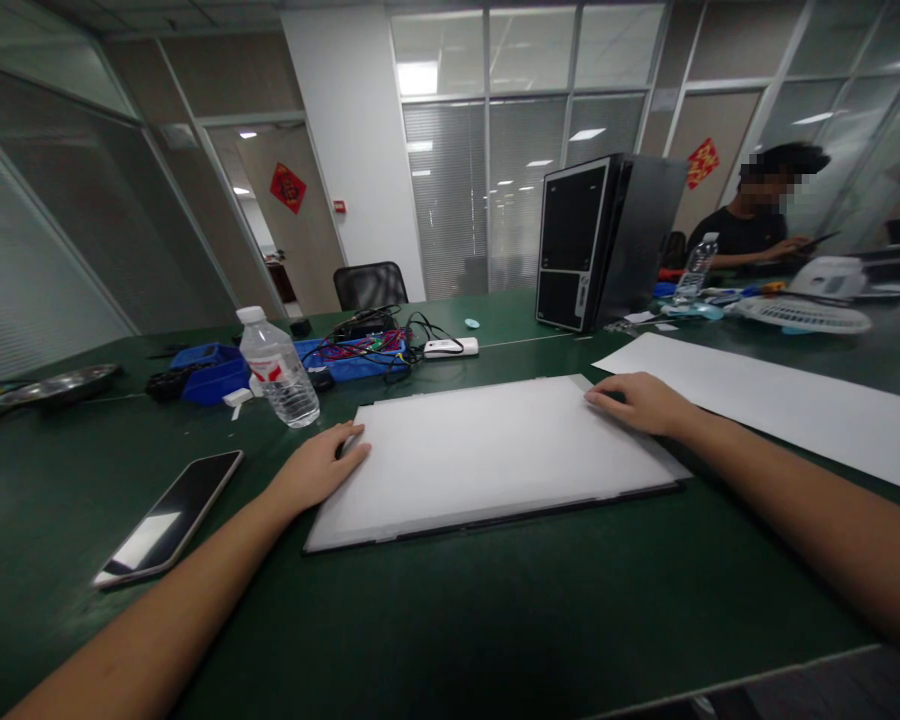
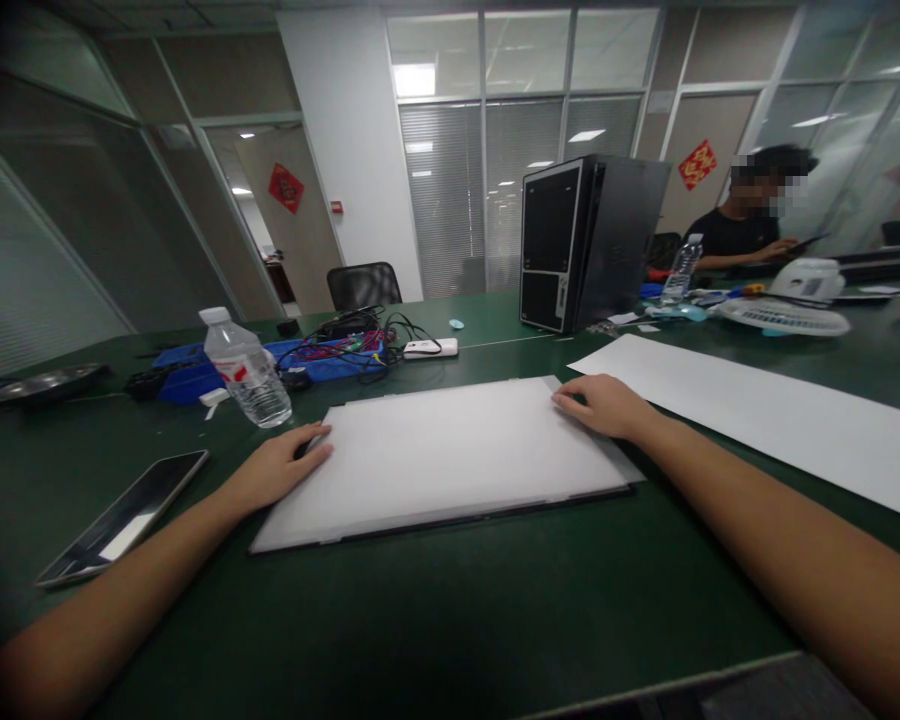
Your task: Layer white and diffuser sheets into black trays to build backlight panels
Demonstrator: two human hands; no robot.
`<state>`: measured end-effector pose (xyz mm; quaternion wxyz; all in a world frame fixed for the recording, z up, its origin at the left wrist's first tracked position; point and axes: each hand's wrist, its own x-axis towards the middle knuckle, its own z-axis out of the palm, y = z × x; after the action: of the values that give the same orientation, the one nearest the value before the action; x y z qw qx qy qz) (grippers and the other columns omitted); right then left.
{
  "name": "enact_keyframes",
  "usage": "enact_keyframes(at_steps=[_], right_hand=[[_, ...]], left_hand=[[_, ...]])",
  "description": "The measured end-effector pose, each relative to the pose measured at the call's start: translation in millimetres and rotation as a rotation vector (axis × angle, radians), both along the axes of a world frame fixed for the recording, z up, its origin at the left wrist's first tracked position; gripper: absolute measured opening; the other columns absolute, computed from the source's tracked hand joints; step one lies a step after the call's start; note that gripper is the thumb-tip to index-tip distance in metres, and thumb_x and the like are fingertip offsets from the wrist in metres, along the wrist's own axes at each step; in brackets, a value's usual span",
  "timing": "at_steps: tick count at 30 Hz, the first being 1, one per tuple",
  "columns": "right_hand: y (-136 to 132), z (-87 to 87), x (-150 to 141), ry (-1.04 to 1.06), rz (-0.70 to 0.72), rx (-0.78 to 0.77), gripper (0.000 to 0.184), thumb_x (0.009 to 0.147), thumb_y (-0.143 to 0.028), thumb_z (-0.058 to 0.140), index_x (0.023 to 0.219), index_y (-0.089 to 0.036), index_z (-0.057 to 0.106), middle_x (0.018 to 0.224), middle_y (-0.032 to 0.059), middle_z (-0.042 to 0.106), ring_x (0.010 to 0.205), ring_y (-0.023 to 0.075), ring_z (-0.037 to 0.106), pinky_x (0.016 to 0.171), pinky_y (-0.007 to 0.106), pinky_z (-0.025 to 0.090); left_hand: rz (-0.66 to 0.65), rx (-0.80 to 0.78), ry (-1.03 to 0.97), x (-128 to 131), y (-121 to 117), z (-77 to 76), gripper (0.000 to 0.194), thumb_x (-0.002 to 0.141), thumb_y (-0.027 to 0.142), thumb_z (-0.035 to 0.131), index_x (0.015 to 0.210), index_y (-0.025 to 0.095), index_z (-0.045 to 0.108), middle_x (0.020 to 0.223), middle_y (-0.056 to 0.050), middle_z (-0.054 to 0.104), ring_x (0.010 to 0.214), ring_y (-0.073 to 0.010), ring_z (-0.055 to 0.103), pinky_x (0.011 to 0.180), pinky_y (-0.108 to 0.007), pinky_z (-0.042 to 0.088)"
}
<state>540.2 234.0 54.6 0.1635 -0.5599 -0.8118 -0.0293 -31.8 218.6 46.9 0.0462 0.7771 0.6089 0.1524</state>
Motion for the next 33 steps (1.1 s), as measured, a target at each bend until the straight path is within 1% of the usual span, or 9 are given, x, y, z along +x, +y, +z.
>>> enact_keyframes(at_steps=[6, 10, 14, 18, 20, 23, 26, 30, 33], right_hand=[[-5.4, -2.8, -21.2, 0.02, 0.14, 0.021, 0.043, 0.101, -0.053, 0.051, 0.114, -0.026, 0.082, 0.121, 0.0068, 0.079, 0.109, 0.0301, 0.073, 0.099, 0.047, 0.056], [-4.9, -0.8, -22.5, -0.008, 0.14, 0.016, 0.046, 0.103, -0.053, 0.048, 0.116, -0.025, 0.081, 0.122, 0.0071, 0.079, 0.11, 0.0296, 0.072, 0.1, 0.047, 0.055], [8.3, -1.7, 7.8, -0.054, -0.045, 0.101, 0.051, 0.103, -0.055, 0.044, 0.121, -0.024, 0.08, 0.125, 0.0096, 0.077, 0.115, 0.0324, 0.07, 0.102, 0.05, 0.054], [25.4, -16.3, 61.7, -0.123, -0.349, 0.155, 0.065, 0.098, -0.058, 0.048, 0.144, -0.017, 0.067, 0.154, 0.0193, 0.059, 0.137, 0.0405, 0.057, 0.112, 0.056, 0.048], [30.9, -25.5, 86.0, -0.142, -0.51, 0.076, 0.077, 0.095, -0.063, 0.052, 0.152, -0.011, 0.059, 0.158, 0.0265, 0.051, 0.142, 0.0445, 0.051, 0.112, 0.057, 0.046], [34.1, -32.9, 106.6, -0.124, -0.611, -0.132, 0.08, 0.099, -0.066, 0.044, 0.145, -0.003, 0.062, 0.143, 0.0333, 0.061, 0.134, 0.0447, 0.058, 0.107, 0.055, 0.049], [33.2, -30.2, 106.4, -0.116, -0.55, -0.214, 0.069, 0.104, -0.059, 0.04, 0.135, -0.005, 0.07, 0.134, 0.0299, 0.068, 0.125, 0.0396, 0.064, 0.103, 0.049, 0.05], [28.1, -19.9, 87.2, -0.132, -0.566, -0.181, 0.054, 0.103, -0.054, 0.045, 0.127, -0.016, 0.075, 0.127, 0.0233, 0.073, 0.11, 0.038, 0.069, 0.093, 0.051, 0.052], [21.3, -9.7, 67.1, -0.147, -0.601, -0.118, 0.05, 0.104, -0.05, 0.042, 0.121, -0.018, 0.077, 0.12, 0.0234, 0.074, 0.102, 0.0376, 0.071, 0.088, 0.051, 0.053]], left_hand=[[-0.003, 0.004, 0.003, -0.1, 0.3, -0.5, 0.079, 0.093, 0.067, 0.045, 0.146, 0.012, 0.065, 0.157, -0.016, 0.06, 0.143, -0.0352, 0.06, 0.124, -0.046, 0.041], [-0.011, 0.014, 0.004, -0.5, 0.4, -1.1, 0.077, 0.093, 0.065, 0.047, 0.146, 0.012, 0.066, 0.155, -0.016, 0.062, 0.141, -0.0354, 0.061, 0.123, -0.046, 0.043], [-0.02, 0.017, 0.01, -1.8, 1.2, -2.6, 0.078, 0.093, 0.065, 0.045, 0.145, 0.011, 0.067, 0.156, -0.017, 0.061, 0.143, -0.0343, 0.06, 0.125, -0.045, 0.041], [-0.022, 0.017, 0.013, -3.1, 2.4, -4.3, 0.077, 0.093, 0.064, 0.045, 0.145, 0.011, 0.067, 0.157, -0.017, 0.06, 0.144, -0.0338, 0.059, 0.125, -0.045, 0.04], [-0.02, 0.016, 0.015, -3.4, 2.6, -4.5, 0.076, 0.093, 0.063, 0.045, 0.145, 0.012, 0.067, 0.157, -0.017, 0.06, 0.144, -0.034, 0.059, 0.125, -0.046, 0.04], [-0.015, 0.017, 0.017, -3.1, 2.2, -3.9, 0.076, 0.093, 0.063, 0.045, 0.145, 0.012, 0.067, 0.157, -0.017, 0.06, 0.144, -0.0337, 0.059, 0.125, -0.045, 0.04], [-0.016, 0.018, 0.019, -2.3, 1.6, -3.2, 0.076, 0.093, 0.063, 0.046, 0.145, 0.012, 0.067, 0.157, -0.016, 0.06, 0.145, -0.0337, 0.058, 0.126, -0.045, 0.039], [-0.011, 0.015, 0.023, -1.4, 1.1, -2.7, 0.076, 0.093, 0.064, 0.046, 0.146, 0.013, 0.066, 0.157, -0.016, 0.06, 0.145, -0.034, 0.057, 0.125, -0.046, 0.04], [-0.011, 0.013, 0.028, -1.1, 1.0, -2.5, 0.077, 0.093, 0.064, 0.045, 0.145, 0.012, 0.067, 0.157, -0.016, 0.061, 0.145, -0.0333, 0.058, 0.125, -0.044, 0.04]])
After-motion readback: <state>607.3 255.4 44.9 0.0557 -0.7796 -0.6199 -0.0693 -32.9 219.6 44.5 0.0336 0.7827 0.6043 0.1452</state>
